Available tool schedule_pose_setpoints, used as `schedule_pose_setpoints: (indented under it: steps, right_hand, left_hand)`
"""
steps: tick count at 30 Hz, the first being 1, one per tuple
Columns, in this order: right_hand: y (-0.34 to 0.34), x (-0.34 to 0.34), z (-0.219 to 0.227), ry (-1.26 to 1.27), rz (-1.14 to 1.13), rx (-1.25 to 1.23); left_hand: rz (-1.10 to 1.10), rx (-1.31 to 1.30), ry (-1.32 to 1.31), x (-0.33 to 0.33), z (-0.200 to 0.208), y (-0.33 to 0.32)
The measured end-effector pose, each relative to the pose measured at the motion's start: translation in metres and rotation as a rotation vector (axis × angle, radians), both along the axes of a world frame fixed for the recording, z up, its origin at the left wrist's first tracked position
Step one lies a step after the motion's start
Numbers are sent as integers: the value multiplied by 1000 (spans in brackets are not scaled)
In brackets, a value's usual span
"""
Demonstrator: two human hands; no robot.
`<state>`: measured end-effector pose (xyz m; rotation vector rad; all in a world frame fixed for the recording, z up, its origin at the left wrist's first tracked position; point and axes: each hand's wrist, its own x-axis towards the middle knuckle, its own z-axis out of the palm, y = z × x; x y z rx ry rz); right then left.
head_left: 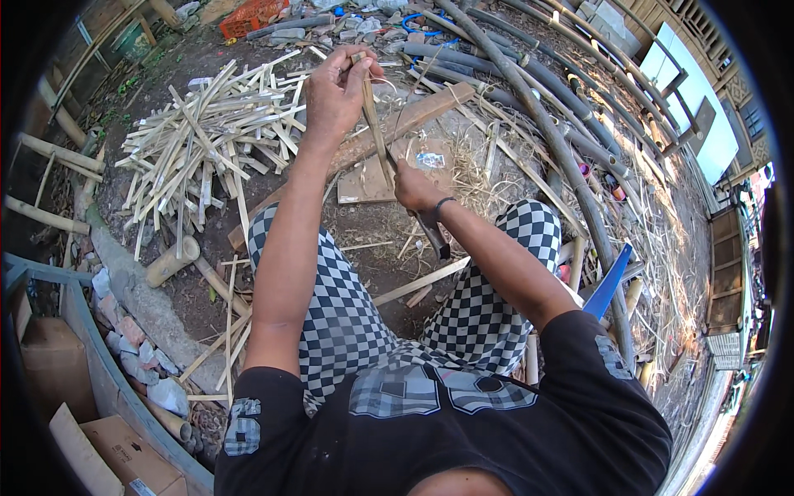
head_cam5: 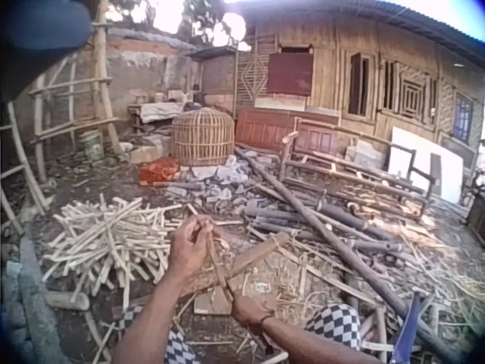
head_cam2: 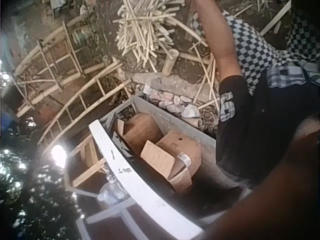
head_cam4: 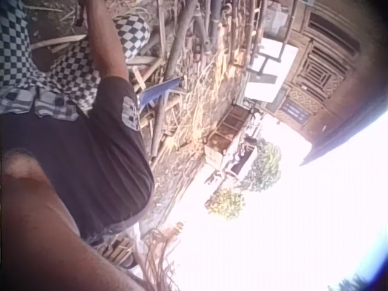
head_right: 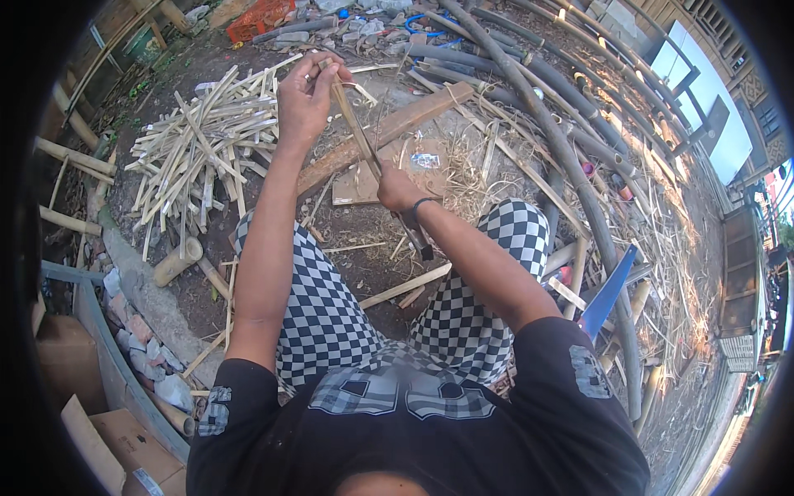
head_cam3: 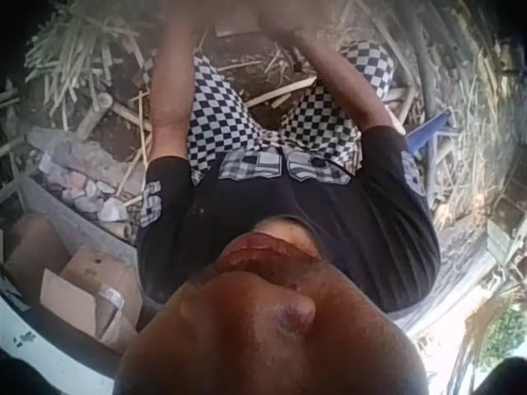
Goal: The person uses a large blade to whittle and shave thin strips of bamboo, holding the bamboo in one hand while drawing the blade across the surface.
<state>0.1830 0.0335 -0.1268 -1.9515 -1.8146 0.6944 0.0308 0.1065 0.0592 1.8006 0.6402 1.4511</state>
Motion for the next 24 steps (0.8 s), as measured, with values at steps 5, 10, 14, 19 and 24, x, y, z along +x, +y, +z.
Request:
schedule_pose_setpoints:
  steps: [5, 10, 14, 19, 24]
  right_hand:
    - [1, 11, 19, 889, -122, -444]
    - [-6, 2, 34, 95, 38, -105]
    - [-17, -31, 73, 374, -46, -32]
    - [-25, -42, -44, -2, -222, 178]
    - [-71, -6, -145, -34, -292, -226]
  left_hand:
    - [-19, -19, -80, -12, -4, 11]
    - [3, 16, -67, -4, -6, 8]
    - [24, -34, -46, -23, -9, 4]
    - [32, 53, -65, -26, -14, 8]
    - [41, 46, -78, -32, -18, 11]
